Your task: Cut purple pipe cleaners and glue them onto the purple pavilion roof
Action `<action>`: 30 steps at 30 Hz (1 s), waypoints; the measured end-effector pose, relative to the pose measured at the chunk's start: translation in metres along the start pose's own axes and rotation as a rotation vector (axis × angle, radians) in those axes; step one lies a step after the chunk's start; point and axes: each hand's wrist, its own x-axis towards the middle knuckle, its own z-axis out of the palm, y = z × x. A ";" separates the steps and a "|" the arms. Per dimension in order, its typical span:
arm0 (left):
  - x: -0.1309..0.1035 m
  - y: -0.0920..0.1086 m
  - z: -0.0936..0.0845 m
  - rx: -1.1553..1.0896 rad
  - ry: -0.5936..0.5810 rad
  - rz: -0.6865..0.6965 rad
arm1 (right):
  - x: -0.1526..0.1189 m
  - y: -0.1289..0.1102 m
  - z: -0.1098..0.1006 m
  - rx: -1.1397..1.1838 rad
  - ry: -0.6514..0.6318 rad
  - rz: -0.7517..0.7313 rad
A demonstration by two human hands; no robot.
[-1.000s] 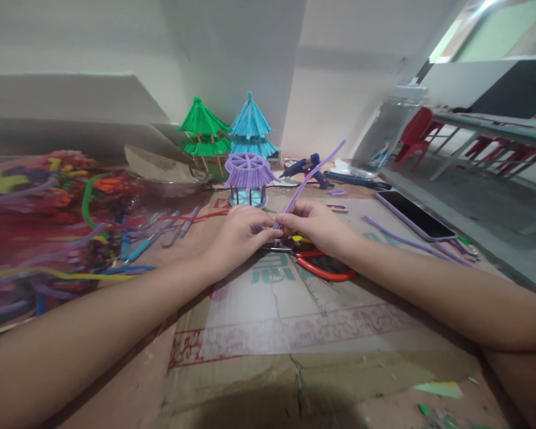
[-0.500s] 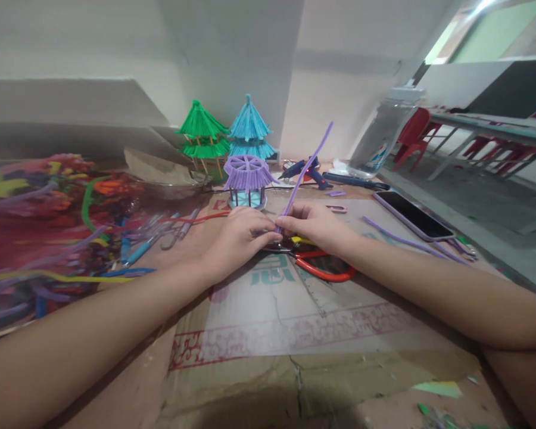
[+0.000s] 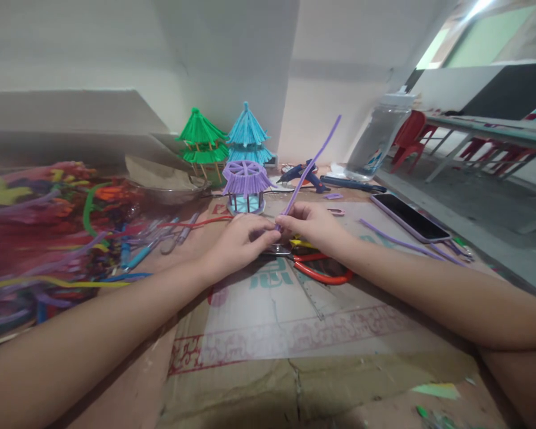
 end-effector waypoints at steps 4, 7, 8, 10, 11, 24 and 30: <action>0.001 0.006 -0.006 -0.066 -0.032 -0.083 | 0.001 0.006 0.001 0.001 -0.022 -0.022; 0.001 0.007 -0.008 -0.140 -0.053 -0.150 | 0.001 0.009 0.001 0.010 -0.041 -0.035; 0.001 0.007 -0.007 -0.163 -0.061 -0.161 | 0.001 0.009 0.001 0.004 -0.037 -0.037; 0.001 0.006 -0.005 -0.189 -0.070 -0.165 | 0.000 0.009 0.001 -0.017 -0.027 -0.045; 0.002 0.006 -0.004 -0.189 -0.068 -0.165 | 0.000 0.010 0.001 -0.031 -0.024 -0.052; 0.002 0.000 -0.002 -0.279 0.016 -0.231 | 0.000 0.008 0.001 0.046 -0.107 -0.102; 0.002 0.003 -0.002 -0.277 -0.007 -0.198 | 0.000 0.009 0.002 0.164 -0.079 -0.050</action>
